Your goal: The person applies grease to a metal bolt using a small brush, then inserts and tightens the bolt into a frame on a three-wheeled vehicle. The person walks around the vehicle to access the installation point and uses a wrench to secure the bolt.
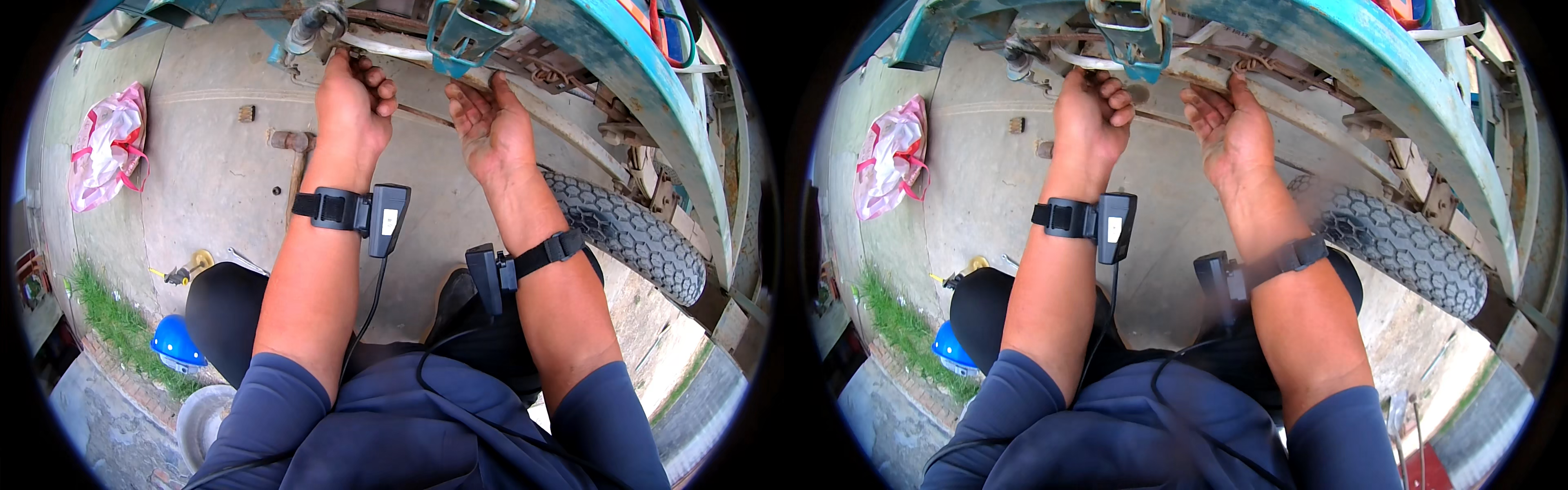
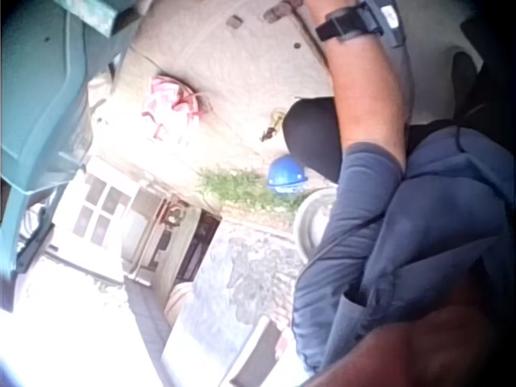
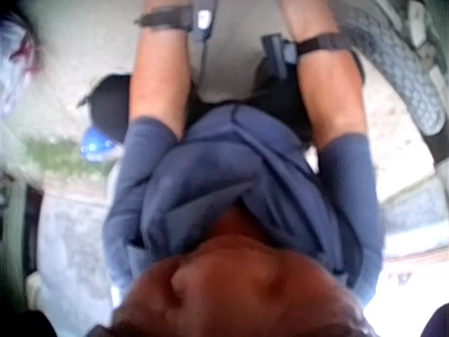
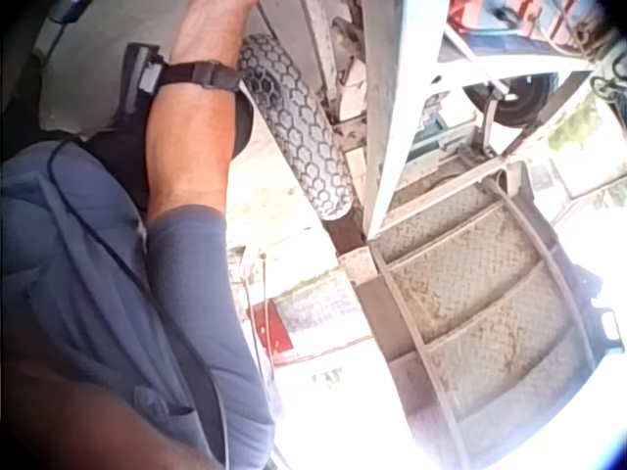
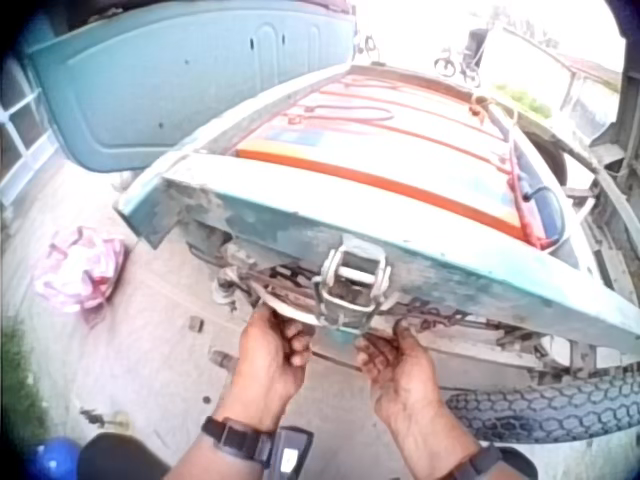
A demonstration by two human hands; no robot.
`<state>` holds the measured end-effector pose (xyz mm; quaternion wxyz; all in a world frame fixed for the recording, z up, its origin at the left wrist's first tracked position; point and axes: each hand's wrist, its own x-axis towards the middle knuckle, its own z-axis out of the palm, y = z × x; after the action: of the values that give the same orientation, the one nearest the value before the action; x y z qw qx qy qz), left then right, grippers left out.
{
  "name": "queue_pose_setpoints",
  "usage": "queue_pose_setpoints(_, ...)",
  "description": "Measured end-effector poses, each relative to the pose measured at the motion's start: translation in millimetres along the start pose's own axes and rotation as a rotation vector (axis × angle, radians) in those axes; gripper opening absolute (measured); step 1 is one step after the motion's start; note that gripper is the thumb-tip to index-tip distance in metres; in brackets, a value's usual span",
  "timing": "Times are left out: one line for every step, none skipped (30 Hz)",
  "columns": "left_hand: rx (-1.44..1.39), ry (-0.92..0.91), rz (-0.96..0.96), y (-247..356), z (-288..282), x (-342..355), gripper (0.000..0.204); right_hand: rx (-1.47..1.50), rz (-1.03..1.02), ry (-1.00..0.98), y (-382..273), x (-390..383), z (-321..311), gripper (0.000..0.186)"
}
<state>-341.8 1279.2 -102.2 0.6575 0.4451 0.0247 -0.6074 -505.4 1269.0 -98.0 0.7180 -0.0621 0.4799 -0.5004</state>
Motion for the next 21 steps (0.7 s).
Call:
queue_pose_setpoints(-0.058, -0.023, -0.045, 2, -3, 3, 0.031, -0.002, 0.001, 0.000, 0, 0, -1, 0.038)
queue_pose_setpoints(-0.115, -0.046, -0.090, 4, -3, 4, 0.031, -0.002, 0.001, -0.002, 0, 0, -1, 0.039)
queue_pose_setpoints(-0.080, -0.032, -0.056, 3, -3, 3, 0.030, -0.002, 0.000, -0.003, 0, 0, -1, 0.039)
queue_pose_setpoints(-0.045, -0.017, -0.023, 1, -2, 2, 0.029, -0.005, 0.001, -0.002, 0, 0, 0, 0.039)
queue_pose_setpoints(-0.011, -0.001, 0.008, 0, -3, 0, 0.027, -0.009, 0.002, 0.002, 0, 0, -1, 0.039)
queue_pose_setpoints(0.060, 0.006, 0.064, -1, -3, 0, 0.025, -0.014, 0.003, 0.005, 0, 0, -1, 0.039)
queue_pose_setpoints(0.131, 0.014, 0.121, -2, -3, -1, 0.024, -0.009, 0.005, 0.004, 0, 0, -2, 0.039)
queue_pose_setpoints(0.201, 0.022, 0.180, 0, -2, -2, 0.022, -0.004, 0.007, 0.000, 0, 0, -1, 0.039)
queue_pose_setpoints(0.253, 0.043, 0.204, 0, -1, -4, 0.021, 0.002, 0.010, -0.004, 0, 0, -1, 0.039)
queue_pose_setpoints(0.305, 0.065, 0.228, 0, 1, -7, 0.021, 0.000, 0.011, -0.006, 0, 0, 0, 0.039)
queue_pose_setpoints(0.357, 0.084, 0.251, 0, 3, -9, 0.020, -0.002, 0.010, -0.007, 0, 0, -1, 0.039)
queue_pose_setpoints(0.384, 0.091, 0.256, -1, 3, -9, 0.021, -0.004, 0.009, -0.008, 0, 0, -1, 0.039)
queue_pose_setpoints(0.411, 0.098, 0.262, -1, 3, -9, 0.022, -0.003, 0.009, -0.006, 0, 0, -2, 0.039)
queue_pose_setpoints(0.439, 0.106, 0.269, -1, 3, -9, 0.022, 0.000, 0.009, -0.006, 0, 1, -2, 0.039)
queue_pose_setpoints(0.376, 0.104, 0.223, 0, 2, -7, 0.024, 0.002, 0.010, -0.006, 0, 1, -2, 0.039)
queue_pose_setpoints(0.312, 0.103, 0.176, 1, 1, -5, 0.026, -0.002, 0.008, -0.008, 0, 1, -2, 0.039)
queue_pose_setpoints(0.248, 0.102, 0.129, 2, 0, -5, 0.028, -0.005, 0.007, -0.008, 0, 0, -1, 0.039)
queue_pose_setpoints(0.205, 0.095, 0.092, 3, 0, -5, 0.029, -0.008, 0.006, -0.008, 0, -1, 0, 0.039)
queue_pose_setpoints(0.161, 0.088, 0.056, 3, -1, -5, 0.030, -0.004, 0.009, -0.009, 0, 0, -1, 0.039)
queue_pose_setpoints(0.117, 0.079, 0.020, 4, 0, -6, 0.031, 0.000, 0.011, -0.011, 1, 0, -1, 0.039)
queue_pose_setpoints(0.131, 0.077, 0.027, 4, -1, -6, 0.031, 0.004, 0.013, -0.013, 0, 0, -1, 0.039)
